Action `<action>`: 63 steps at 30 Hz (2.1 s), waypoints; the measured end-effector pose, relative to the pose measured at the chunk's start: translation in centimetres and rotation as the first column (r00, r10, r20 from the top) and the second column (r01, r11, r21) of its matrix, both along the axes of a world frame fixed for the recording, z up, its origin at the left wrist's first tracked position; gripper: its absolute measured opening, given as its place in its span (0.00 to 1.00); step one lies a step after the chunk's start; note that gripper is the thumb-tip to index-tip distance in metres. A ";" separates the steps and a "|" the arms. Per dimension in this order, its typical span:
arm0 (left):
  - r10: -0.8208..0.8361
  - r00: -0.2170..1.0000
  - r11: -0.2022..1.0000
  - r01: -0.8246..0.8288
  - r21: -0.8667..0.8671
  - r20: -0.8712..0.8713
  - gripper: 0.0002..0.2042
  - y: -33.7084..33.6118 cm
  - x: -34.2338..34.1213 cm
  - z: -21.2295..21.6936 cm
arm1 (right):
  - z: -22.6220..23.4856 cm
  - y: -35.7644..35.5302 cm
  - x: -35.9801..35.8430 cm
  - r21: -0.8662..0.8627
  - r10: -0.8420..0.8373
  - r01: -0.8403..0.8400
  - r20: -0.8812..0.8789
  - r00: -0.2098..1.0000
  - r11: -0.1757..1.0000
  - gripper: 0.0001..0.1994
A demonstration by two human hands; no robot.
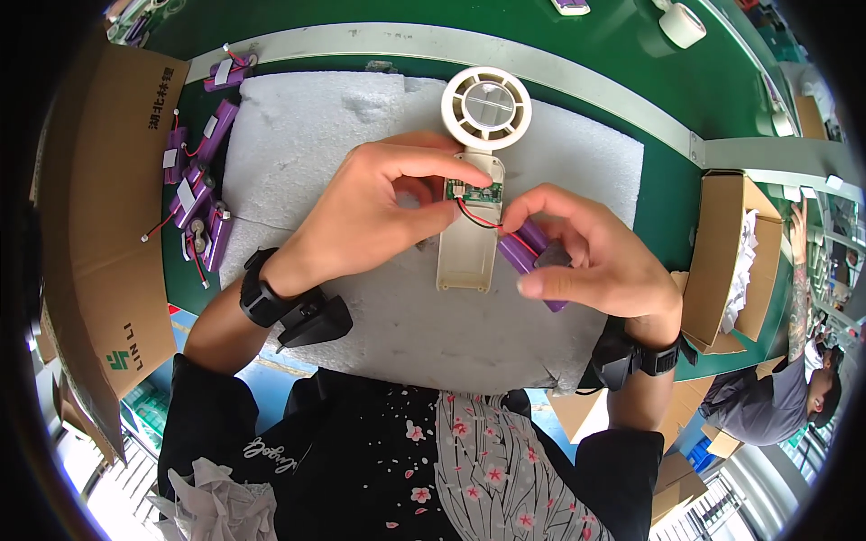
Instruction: The person connects a battery pack to a circuit board inside a fan housing, then applies a piece of tape to the battery pack. After setting the fan aside, the person picks up another battery pack, applies tape to it, and connects it to the circuit board.
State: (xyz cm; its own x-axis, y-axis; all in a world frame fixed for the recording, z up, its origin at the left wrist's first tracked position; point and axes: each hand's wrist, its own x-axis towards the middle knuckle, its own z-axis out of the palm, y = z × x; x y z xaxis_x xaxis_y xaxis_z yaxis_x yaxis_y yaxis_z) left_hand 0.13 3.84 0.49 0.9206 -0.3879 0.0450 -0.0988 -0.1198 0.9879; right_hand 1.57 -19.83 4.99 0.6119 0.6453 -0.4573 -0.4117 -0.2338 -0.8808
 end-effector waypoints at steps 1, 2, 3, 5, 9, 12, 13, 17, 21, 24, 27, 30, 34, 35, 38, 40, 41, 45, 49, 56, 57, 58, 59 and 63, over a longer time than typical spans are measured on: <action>0.039 0.999 0.999 -0.040 -0.031 -0.010 0.15 -0.1 0.0 -0.1 | 0.0 0.0 0.0 0.069 0.030 -0.028 -0.031 0.999 0.997 0.24; 0.078 0.997 0.995 -0.079 -0.061 -0.021 0.15 -0.1 0.1 -0.2 | 0.0 -0.1 0.1 0.138 0.061 -0.053 -0.059 0.996 0.989 0.28; 0.077 0.997 0.995 -0.078 -0.063 -0.019 0.15 -0.1 0.1 -0.2 | -0.1 -0.3 0.2 0.136 0.060 -0.052 -0.057 0.997 0.989 0.28; 0.099 0.993 0.993 -0.103 -0.057 -0.062 0.15 0.0 0.1 -0.1 | -0.5 -0.7 0.5 0.230 0.093 -0.080 -0.046 0.995 0.970 0.33; 0.119 0.989 0.991 -0.123 -0.044 -0.088 0.15 -0.1 0.0 0.0 | -1.1 -1.7 1.3 0.253 0.083 -0.079 -0.005 0.997 0.964 0.40; 0.124 0.990 0.991 -0.127 -0.035 -0.071 0.15 -0.1 0.0 -0.2 | -1.2 -1.5 1.2 0.253 -0.007 0.025 -0.074 0.997 0.967 0.44; 0.123 0.991 0.992 -0.125 -0.029 -0.051 0.15 -0.1 0.1 -0.3 | -1.2 -1.1 1.0 0.256 -0.085 0.125 -0.161 0.983 0.959 0.46; 0.130 0.990 0.991 -0.130 0.006 0.051 0.14 0.0 0.1 -0.3 | -1.1 -0.1 1.0 0.246 -0.185 0.224 -0.170 0.968 0.943 0.50; 0.096 0.984 0.989 -0.111 0.094 0.150 0.15 0.2 0.2 0.0 | -1.6 -0.4 1.1 0.247 -0.195 0.207 -0.073 0.978 0.947 0.52; 0.075 0.978 0.985 -0.104 0.138 0.195 0.15 0.1 0.2 0.2 | -1.8 -0.5 1.0 0.269 -0.201 0.209 -0.055 0.978 0.940 0.53; 0.077 0.972 0.982 -0.113 0.152 0.223 0.14 0.0 0.2 0.1 | -1.9 -0.1 1.0 0.310 -0.212 0.228 -0.084 0.974 0.923 0.54; 0.090 0.950 0.980 -0.138 0.144 0.299 0.14 -0.1 0.1 0.2 | -1.7 0.1 0.7 0.385 -0.248 0.286 -0.145 0.958 0.878 0.52; 0.088 0.949 0.979 -0.139 0.151 0.302 0.14 -0.1 0.1 0.2 | -1.7 0.3 0.3 0.344 -0.302 0.334 -0.145 0.942 0.877 0.54; 0.089 0.949 0.979 -0.140 0.151 0.301 0.14 -0.1 0.1 0.3 | -1.6 0.1 0.3 0.343 -0.302 0.334 -0.145 0.942 0.878 0.54; 0.061 0.963 0.982 -0.106 0.158 0.263 0.14 0.1 0.1 0.6 | -1.3 -0.8 0.4 0.316 -0.215 0.195 0.029 0.976 0.929 0.52; 0.054 0.963 0.982 -0.100 0.163 0.265 0.14 0.2 0.2 0.6 | -0.6 -0.4 0.0 0.281 -0.182 0.152 0.085 0.980 0.948 0.50; 0.046 0.962 0.981 -0.094 0.169 0.268 0.14 0.3 0.2 0.5 | -0.2 0.0 -0.2 0.245 -0.148 0.111 0.141 0.979 0.963 0.49; 0.021 0.970 0.985 -0.061 0.161 0.243 0.14 0.4 0.4 0.3 | 0.2 1.3 -1.4 0.083 -0.041 0.010 0.382 0.923 0.996 0.45; -0.015 0.973 0.982 -0.029 0.187 0.231 0.14 0.5 0.5 0.9 | 0.2 2.5 -2.0 -0.116 0.083 -0.014 0.615 0.784 0.993 0.42; -0.049 0.947 0.977 -0.021 0.212 0.316 0.15 0.8 0.6 0.5 | -0.6 3.3 -2.6 -0.248 0.179 0.035 0.785 0.594 0.968 0.38; -0.052 0.941 0.976 -0.023 0.217 0.333 0.15 0.8 0.6 0.5 | -0.6 3.3 -2.8 -0.277 0.207 0.040 0.798 0.566 0.960 0.38; -0.056 0.935 0.975 -0.024 0.221 0.350 0.16 0.8 0.6 0.4 | -0.6 3.3 -2.9 -0.306 0.235 0.046 0.810 0.538 0.951 0.38; -0.054 0.936 0.975 -0.025 0.220 0.347 0.16 0.9 0.5 0.5 | -0.5 3.4 -3.0 -0.307 0.236 0.044 0.808 0.539 0.951 0.38; -0.089 0.935 0.954 -0.019 0.300 0.343 0.16 0.9 0.5 1.1 | 0.1 3.8 -3.7 -0.408 0.313 0.082 0.802 0.509 0.909 0.36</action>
State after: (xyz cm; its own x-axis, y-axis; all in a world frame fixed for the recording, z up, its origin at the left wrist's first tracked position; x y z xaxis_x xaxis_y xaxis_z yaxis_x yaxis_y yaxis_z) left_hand 0.66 4.76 1.56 0.8523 -0.4648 0.2398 -0.4398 -0.3887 0.8096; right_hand -2.10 -15.99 5.14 0.7563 0.6536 0.0278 0.5261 -0.5825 -0.6196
